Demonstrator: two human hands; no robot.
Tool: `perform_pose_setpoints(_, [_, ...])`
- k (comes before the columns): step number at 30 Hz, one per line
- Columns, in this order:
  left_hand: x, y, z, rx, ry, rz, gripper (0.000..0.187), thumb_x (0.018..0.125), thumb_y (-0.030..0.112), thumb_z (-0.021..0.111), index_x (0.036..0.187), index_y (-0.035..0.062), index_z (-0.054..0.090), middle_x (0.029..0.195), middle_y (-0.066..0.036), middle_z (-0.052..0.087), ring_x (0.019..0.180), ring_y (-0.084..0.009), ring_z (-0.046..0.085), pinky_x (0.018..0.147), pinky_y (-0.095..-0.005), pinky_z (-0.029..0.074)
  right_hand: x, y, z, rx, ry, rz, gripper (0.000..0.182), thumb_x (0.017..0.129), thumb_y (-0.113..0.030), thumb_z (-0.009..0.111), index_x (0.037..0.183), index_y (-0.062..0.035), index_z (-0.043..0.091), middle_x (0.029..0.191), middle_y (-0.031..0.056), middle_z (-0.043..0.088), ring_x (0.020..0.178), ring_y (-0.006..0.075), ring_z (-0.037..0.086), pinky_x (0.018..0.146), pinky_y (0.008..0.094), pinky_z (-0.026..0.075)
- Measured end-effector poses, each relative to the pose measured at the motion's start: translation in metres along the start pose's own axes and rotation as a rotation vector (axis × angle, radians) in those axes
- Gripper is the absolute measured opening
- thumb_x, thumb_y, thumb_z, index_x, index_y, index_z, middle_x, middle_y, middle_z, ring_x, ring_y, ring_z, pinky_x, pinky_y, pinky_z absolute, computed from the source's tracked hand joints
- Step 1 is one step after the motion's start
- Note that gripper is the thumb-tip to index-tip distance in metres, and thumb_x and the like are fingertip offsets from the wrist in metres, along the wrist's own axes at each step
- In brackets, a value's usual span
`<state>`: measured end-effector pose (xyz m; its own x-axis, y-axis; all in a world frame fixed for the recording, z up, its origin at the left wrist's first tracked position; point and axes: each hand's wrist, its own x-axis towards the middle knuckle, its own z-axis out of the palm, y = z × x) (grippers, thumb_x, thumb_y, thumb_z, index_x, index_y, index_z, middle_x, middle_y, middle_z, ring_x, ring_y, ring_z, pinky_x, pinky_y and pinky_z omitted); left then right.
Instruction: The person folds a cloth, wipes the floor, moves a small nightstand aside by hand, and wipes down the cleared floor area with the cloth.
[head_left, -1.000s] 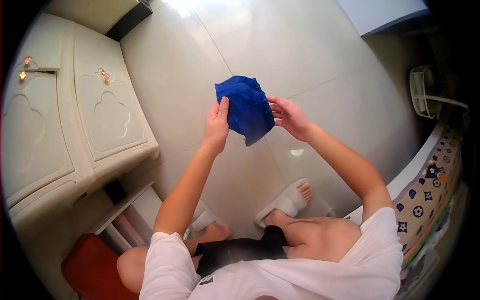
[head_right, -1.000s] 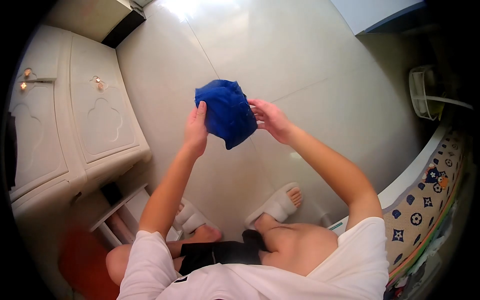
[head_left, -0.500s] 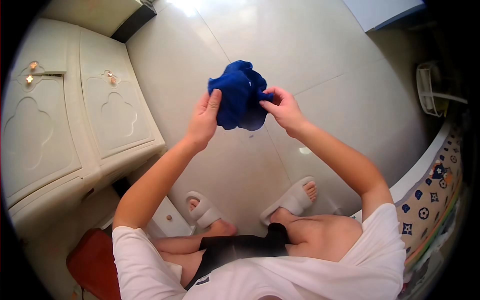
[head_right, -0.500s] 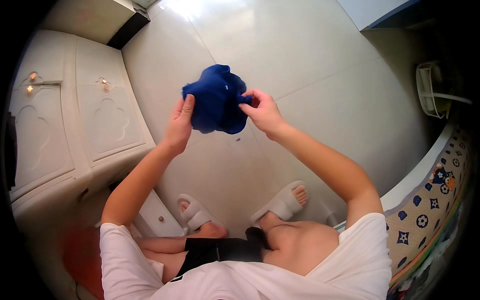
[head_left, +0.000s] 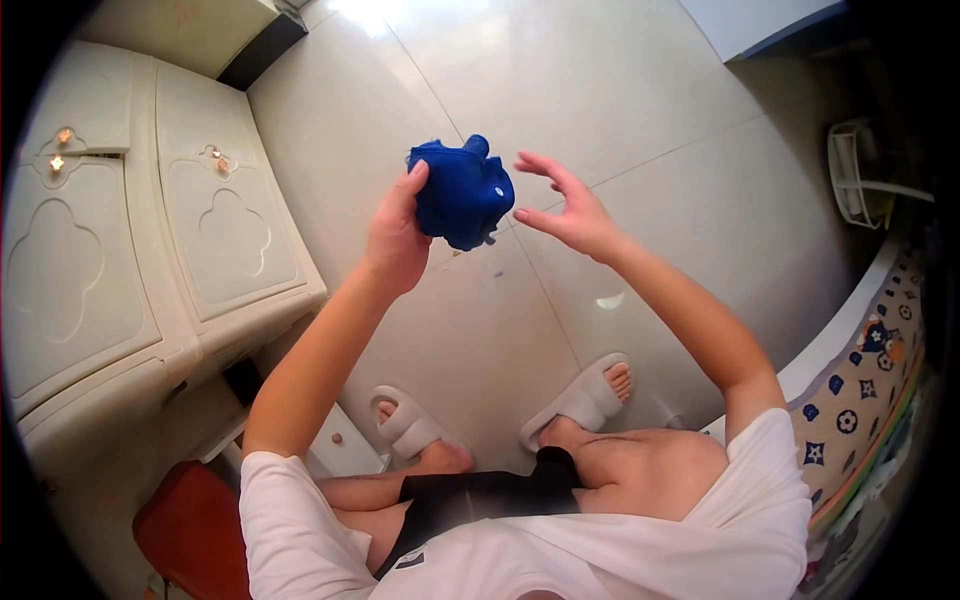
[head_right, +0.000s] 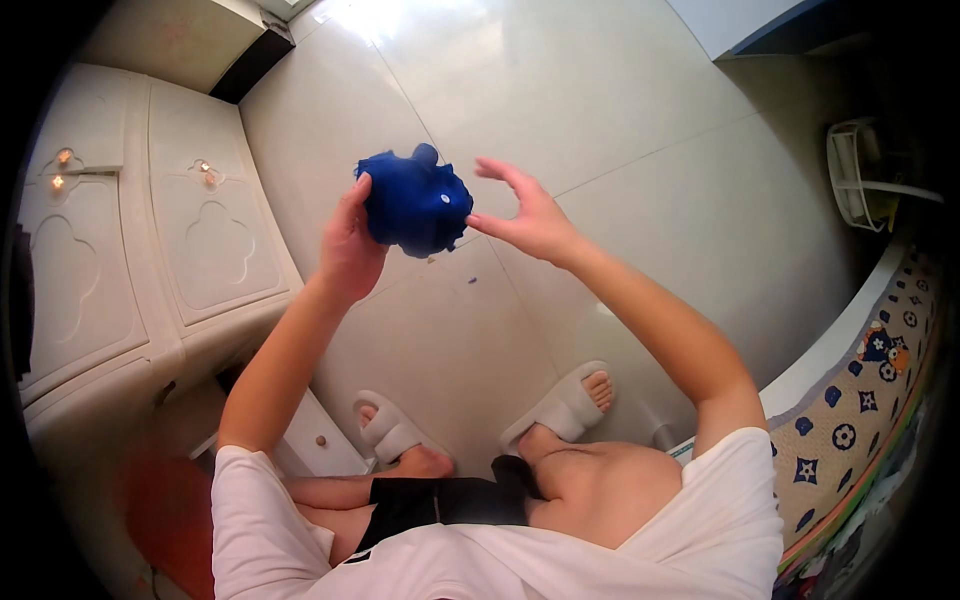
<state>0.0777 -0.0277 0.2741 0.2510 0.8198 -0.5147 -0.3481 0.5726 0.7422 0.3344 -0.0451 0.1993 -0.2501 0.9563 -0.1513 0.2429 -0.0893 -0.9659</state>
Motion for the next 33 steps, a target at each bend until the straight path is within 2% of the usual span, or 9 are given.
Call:
perform_pose_setpoints(4, [0.006,0.0,-0.004,0.112,-0.096,0.08,0.062,0.101,0.038,0.073,0.149,0.0064,0.052,0.137,-0.009,0.065,0.128,-0.0219,0.062,0.11,-0.0373,0.048,0.019,-0.019,0.001,0.117,-0.313,0.138,0.056,0.09,-0.02,0.083,0.142,-0.0093,0.066,0.13,0.0067,0.072,0.128,0.0203,0.06,0.118,0.042,0.04])
perform_pose_setpoints(5, [0.007,0.0,-0.005,0.177,-0.104,0.118,0.063,0.098,0.034,0.077,0.149,0.0062,0.052,0.137,-0.009,0.065,0.128,-0.0216,0.062,0.11,-0.0372,0.048,0.021,-0.014,0.005,0.252,-0.29,0.122,0.042,0.088,-0.017,0.085,0.126,-0.0025,0.073,0.111,0.007,0.074,0.11,0.0175,0.067,0.101,0.0372,0.055])
perform_pose_setpoints(7, [0.012,0.004,-0.007,0.32,-0.04,0.146,0.072,0.09,0.019,0.087,0.151,0.0057,0.05,0.138,-0.012,0.064,0.126,-0.0203,0.062,0.111,-0.0378,0.049,0.02,-0.017,0.002,0.326,-0.213,0.176,0.037,0.09,-0.014,0.083,0.123,-0.002,0.073,0.109,0.0065,0.074,0.105,0.0162,0.068,0.096,0.0348,0.056])
perform_pose_setpoints(10, [0.018,0.002,-0.017,0.44,0.065,0.226,0.075,0.091,0.017,0.086,0.153,0.0046,0.046,0.137,-0.013,0.063,0.126,-0.021,0.063,0.11,-0.0372,0.051,0.015,-0.036,-0.011,0.362,-0.159,0.174,0.024,0.095,-0.009,0.078,0.117,-0.0024,0.073,0.105,0.0037,0.074,0.098,0.0128,0.069,0.09,0.0307,0.057])
perform_pose_setpoints(15, [0.019,-0.011,-0.026,0.563,0.052,0.213,0.083,0.089,0.01,0.08,0.162,0.0167,0.039,0.153,-0.017,0.048,0.13,-0.0312,0.061,0.11,-0.044,0.053,0.008,-0.053,-0.022,0.341,-0.205,0.127,0.019,0.098,-0.011,0.077,0.114,-0.0027,0.071,0.101,0.0005,0.073,0.091,0.0088,0.066,0.084,0.0263,0.055])
perform_pose_setpoints(18, [0.027,-0.023,-0.038,0.953,-0.183,0.433,0.061,0.092,0.023,0.082,0.148,0.0099,0.059,0.147,-0.013,0.061,0.135,-0.0288,0.059,0.117,-0.0467,0.044,0.004,-0.053,-0.023,0.263,-0.216,0.096,0.021,0.097,-0.013,0.078,0.114,-0.0027,0.071,0.101,0.0004,0.073,0.091,0.0085,0.066,0.084,0.0261,0.054])
perform_pose_setpoints(24, [0.021,-0.028,-0.006,0.692,-0.272,0.191,0.034,0.098,0.027,0.08,0.12,0.0025,0.073,0.118,-0.008,0.075,0.12,-0.0201,0.067,0.106,-0.0375,0.05,-0.005,-0.051,-0.026,0.361,-0.145,0.077,0.023,0.097,-0.018,0.079,0.114,-0.0033,0.073,0.099,0.0018,0.075,0.092,0.01,0.068,0.086,0.0274,0.056])
perform_pose_setpoints(25, [0.023,-0.03,-0.007,0.597,-0.25,0.146,0.031,0.098,0.025,0.079,0.12,0.004,0.071,0.108,-0.003,0.076,0.107,-0.0142,0.068,0.099,-0.033,0.052,-0.007,-0.052,-0.029,0.383,-0.131,0.094,0.023,0.097,-0.018,0.08,0.114,-0.0034,0.073,0.1,0.0027,0.075,0.093,0.0106,0.068,0.086,0.0279,0.057])
perform_pose_setpoints(33, [0.023,-0.009,-0.008,0.048,-0.044,0.199,0.022,0.104,0.021,0.065,0.123,0.0095,0.062,0.107,0.0,0.065,0.099,-0.0114,0.061,0.089,-0.029,0.05,-0.007,-0.04,-0.052,0.464,0.175,0.164,0.018,0.103,-0.02,0.074,0.113,-0.0053,0.074,0.099,0.0029,0.075,0.092,0.0095,0.068,0.084,0.0264,0.055])
